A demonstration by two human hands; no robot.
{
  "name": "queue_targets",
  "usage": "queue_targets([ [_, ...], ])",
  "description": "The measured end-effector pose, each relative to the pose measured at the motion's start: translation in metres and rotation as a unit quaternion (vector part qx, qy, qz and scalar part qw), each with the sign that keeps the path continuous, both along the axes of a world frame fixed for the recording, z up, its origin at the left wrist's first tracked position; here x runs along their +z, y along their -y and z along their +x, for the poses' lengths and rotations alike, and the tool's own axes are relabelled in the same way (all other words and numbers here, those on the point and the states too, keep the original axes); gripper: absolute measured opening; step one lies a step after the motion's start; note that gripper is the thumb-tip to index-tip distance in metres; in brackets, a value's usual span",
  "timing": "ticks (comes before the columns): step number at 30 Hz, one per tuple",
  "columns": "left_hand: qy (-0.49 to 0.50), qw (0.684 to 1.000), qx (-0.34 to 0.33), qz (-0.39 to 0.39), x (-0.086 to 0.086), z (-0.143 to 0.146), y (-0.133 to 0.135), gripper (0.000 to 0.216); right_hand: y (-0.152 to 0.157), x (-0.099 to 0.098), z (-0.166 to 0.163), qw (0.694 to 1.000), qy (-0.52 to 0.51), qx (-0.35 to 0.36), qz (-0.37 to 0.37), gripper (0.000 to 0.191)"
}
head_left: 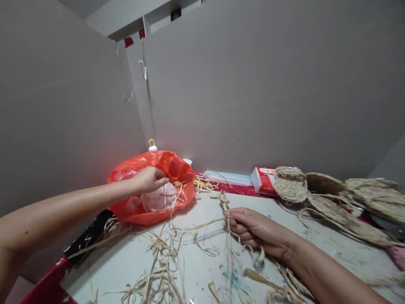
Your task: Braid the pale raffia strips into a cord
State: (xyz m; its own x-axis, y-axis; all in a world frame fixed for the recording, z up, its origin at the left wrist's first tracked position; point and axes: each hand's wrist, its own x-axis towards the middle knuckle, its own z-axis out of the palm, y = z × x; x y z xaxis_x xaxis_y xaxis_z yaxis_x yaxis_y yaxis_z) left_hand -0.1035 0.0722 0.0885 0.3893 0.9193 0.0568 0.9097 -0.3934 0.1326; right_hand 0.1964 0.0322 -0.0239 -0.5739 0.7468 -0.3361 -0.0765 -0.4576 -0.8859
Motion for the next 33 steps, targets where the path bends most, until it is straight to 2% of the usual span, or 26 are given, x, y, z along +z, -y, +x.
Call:
queue_targets([
  [2, 0.093, 0.996, 0.010, 0.012, 0.010, -0.004, -0.002, 0.024, 0.000, 0.000, 0.000, 1.000, 0.000, 0.001, 0.001, 0.037],
  [4, 0.193, 0.981, 0.026, 0.004, 0.016, -0.007, -0.005, 0.015, 0.000, 0.000, 0.000, 1.000, 0.004, -0.001, 0.003, 0.036],
  [6, 0.269, 0.962, 0.048, -0.030, 0.017, -0.007, -0.006, 0.004, 0.001, 0.000, -0.001, 1.000, 0.009, -0.004, 0.004, 0.036],
  [9, 0.331, 0.935, 0.078, -0.098, 0.014, 0.002, -0.001, 0.012, 0.001, 0.001, -0.001, 1.000, 0.009, -0.004, 0.002, 0.038],
  [13, 0.282, 0.936, 0.089, -0.193, -0.002, 0.021, 0.006, 0.005, 0.001, 0.000, 0.000, 1.000, 0.007, -0.002, 0.002, 0.038],
  [15, 0.245, 0.940, 0.095, -0.216, -0.014, 0.032, 0.006, 0.007, 0.001, 0.001, 0.000, 1.000, 0.009, 0.002, 0.007, 0.038],
  [21, 0.171, 0.962, 0.117, -0.180, -0.043, 0.058, -0.004, 0.010, 0.003, 0.004, -0.001, 1.000, 0.012, 0.004, 0.007, 0.037],
  [26, 0.179, 0.961, 0.121, -0.173, -0.059, 0.071, -0.007, 0.011, 0.003, 0.005, -0.001, 1.000, 0.012, 0.003, 0.010, 0.038],
  [29, 0.207, 0.951, 0.130, -0.187, -0.063, 0.073, -0.003, 0.013, 0.003, 0.005, -0.001, 1.000, 0.012, 0.006, 0.014, 0.039],
  [33, 0.241, 0.937, 0.145, -0.208, -0.057, 0.069, 0.001, 0.013, 0.003, 0.004, -0.001, 1.000, 0.014, 0.007, 0.016, 0.038],
])
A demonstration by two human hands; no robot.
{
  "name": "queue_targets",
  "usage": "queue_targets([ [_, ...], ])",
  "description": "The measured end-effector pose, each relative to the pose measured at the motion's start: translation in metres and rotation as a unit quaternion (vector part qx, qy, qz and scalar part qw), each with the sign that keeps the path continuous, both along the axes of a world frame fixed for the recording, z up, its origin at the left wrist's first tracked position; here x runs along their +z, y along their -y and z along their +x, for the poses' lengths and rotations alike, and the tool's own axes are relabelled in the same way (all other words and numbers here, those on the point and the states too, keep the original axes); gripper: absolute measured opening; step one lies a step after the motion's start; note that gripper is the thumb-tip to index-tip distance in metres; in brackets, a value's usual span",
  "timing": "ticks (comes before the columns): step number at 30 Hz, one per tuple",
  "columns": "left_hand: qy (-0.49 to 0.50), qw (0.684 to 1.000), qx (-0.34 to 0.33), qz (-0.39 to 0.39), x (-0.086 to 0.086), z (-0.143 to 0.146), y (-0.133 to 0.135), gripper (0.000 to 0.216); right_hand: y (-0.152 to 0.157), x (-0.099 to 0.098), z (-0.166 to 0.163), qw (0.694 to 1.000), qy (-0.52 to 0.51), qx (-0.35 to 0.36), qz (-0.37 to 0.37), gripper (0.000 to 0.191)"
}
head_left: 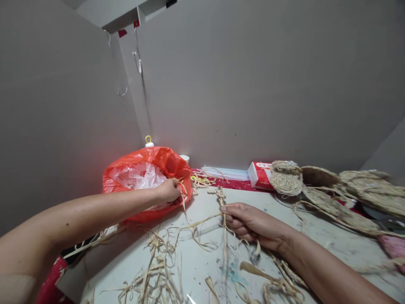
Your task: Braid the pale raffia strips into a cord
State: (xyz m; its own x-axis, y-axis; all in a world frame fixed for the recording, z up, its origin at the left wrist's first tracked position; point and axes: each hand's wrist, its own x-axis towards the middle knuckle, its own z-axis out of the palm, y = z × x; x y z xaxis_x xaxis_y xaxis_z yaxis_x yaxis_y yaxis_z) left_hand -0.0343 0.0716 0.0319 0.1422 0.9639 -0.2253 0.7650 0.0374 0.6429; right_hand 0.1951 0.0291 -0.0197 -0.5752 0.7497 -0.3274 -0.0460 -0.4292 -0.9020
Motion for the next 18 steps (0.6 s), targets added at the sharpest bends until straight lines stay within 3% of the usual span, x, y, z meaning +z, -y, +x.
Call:
queue_targets([
  [5, 0.003, 1.000, 0.008, -0.023, 0.004, -0.002, -0.008, 0.012, 0.000, 0.000, 0.000, 1.000, 0.004, -0.004, -0.001, 0.038],
  [13, -0.008, 1.000, -0.010, -0.027, -0.016, 0.005, -0.024, 0.013, 0.001, 0.002, -0.001, 1.000, 0.018, -0.005, 0.002, 0.038],
  [18, 0.077, 0.997, -0.003, 0.026, 0.006, -0.013, -0.024, 0.012, 0.002, 0.002, -0.001, 1.000, 0.018, -0.009, 0.007, 0.038],
])
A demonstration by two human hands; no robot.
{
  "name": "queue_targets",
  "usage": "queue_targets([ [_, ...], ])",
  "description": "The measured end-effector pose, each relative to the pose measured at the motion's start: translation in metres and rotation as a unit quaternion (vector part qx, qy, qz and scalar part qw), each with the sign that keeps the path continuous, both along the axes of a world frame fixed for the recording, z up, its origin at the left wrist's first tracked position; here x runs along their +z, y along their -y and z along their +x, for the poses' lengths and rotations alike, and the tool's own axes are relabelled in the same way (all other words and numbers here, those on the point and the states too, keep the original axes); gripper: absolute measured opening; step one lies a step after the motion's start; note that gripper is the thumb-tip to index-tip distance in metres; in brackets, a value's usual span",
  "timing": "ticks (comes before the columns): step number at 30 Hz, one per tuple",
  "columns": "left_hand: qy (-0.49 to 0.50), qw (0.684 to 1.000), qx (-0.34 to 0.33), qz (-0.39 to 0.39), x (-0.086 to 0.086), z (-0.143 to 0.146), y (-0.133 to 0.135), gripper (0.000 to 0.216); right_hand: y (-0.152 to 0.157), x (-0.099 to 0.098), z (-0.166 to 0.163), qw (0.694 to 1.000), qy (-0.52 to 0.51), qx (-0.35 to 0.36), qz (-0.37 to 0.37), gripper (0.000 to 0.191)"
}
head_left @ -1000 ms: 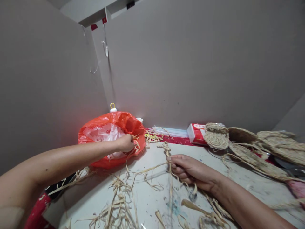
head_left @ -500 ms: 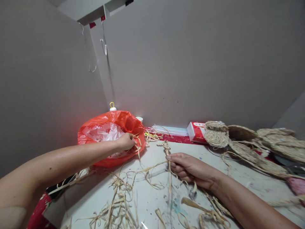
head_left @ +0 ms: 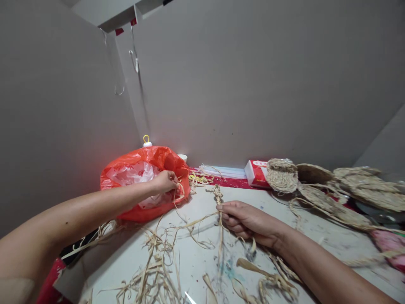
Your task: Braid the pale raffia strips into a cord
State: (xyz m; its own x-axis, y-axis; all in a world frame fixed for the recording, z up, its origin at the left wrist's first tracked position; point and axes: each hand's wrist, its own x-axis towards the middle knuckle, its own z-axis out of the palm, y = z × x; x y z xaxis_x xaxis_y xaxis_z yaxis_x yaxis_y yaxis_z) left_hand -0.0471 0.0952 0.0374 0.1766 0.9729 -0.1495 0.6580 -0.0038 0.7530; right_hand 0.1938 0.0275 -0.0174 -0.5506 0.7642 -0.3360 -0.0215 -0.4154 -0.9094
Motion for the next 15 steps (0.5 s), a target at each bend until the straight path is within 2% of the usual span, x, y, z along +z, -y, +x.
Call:
queue_targets([
  [3, 0.057, 0.998, 0.007, 0.013, 0.021, -0.014, 0.002, 0.014, 0.000, 0.001, -0.001, 1.000, 0.001, 0.001, -0.002, 0.037],
  [7, 0.127, 0.992, -0.005, 0.006, 0.042, -0.025, 0.008, 0.028, -0.001, -0.001, 0.000, 1.000, -0.005, 0.004, -0.005, 0.038],
  [11, 0.215, 0.976, -0.035, -0.032, 0.048, -0.032, 0.013, 0.029, -0.001, -0.003, 0.001, 1.000, -0.010, 0.004, -0.006, 0.038],
  [15, 0.200, 0.972, -0.095, -0.080, 0.048, -0.037, 0.017, 0.010, 0.000, -0.002, 0.001, 1.000, -0.007, -0.001, -0.002, 0.039],
])
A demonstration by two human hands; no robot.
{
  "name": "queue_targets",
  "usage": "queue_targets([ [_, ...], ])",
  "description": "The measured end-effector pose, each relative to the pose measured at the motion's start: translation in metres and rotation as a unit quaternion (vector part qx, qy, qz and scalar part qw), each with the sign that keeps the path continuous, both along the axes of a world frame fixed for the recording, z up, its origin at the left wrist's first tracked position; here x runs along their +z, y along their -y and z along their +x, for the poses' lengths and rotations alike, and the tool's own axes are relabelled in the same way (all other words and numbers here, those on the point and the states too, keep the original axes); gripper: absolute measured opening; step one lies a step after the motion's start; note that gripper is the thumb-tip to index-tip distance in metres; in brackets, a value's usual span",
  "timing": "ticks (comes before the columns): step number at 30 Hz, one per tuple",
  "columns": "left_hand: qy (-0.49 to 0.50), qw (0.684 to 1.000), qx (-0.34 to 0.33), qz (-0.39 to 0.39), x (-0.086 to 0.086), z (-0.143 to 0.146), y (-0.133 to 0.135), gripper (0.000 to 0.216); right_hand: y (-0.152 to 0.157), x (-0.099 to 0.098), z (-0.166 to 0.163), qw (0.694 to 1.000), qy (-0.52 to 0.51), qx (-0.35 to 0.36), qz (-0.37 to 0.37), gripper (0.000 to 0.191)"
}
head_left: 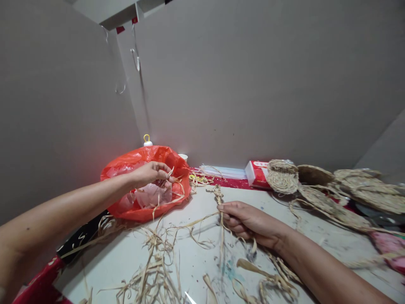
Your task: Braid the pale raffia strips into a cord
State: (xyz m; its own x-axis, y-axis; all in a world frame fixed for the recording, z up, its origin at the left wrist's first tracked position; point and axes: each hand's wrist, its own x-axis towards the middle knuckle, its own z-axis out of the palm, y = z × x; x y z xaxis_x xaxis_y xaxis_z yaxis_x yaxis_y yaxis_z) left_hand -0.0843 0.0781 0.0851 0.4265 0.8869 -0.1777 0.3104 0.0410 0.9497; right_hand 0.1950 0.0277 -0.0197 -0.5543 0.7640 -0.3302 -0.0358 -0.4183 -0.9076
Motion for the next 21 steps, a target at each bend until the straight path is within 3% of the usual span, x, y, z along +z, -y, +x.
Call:
queue_targets([
  [2, -0.025, 0.999, -0.027, 0.000, 0.000, -0.002, 0.001, 0.001, 0.000, 0.000, 0.000, 1.000, -0.003, 0.002, 0.000, 0.039],
  [9, -0.124, 0.990, -0.049, 0.040, -0.006, -0.007, -0.004, 0.014, 0.000, 0.002, -0.001, 1.000, 0.005, 0.001, -0.007, 0.039],
  [11, -0.192, 0.975, -0.023, 0.110, -0.011, -0.009, -0.007, 0.016, 0.001, 0.002, 0.000, 1.000, 0.002, 0.003, -0.009, 0.039],
  [14, -0.270, 0.919, 0.026, 0.287, -0.016, -0.010, -0.009, 0.027, 0.001, 0.001, 0.001, 1.000, -0.003, 0.005, -0.011, 0.040],
  [16, -0.285, 0.887, 0.039, 0.361, -0.016, -0.007, -0.003, 0.028, 0.001, 0.001, 0.002, 1.000, 0.002, 0.003, -0.016, 0.041],
  [18, -0.285, 0.886, 0.014, 0.365, -0.013, -0.004, 0.010, 0.023, 0.002, 0.002, 0.002, 1.000, 0.008, -0.005, -0.021, 0.041],
  [21, -0.281, 0.916, -0.103, 0.266, -0.008, 0.000, 0.046, 0.019, 0.002, 0.003, 0.002, 0.999, 0.014, -0.012, -0.026, 0.042],
])
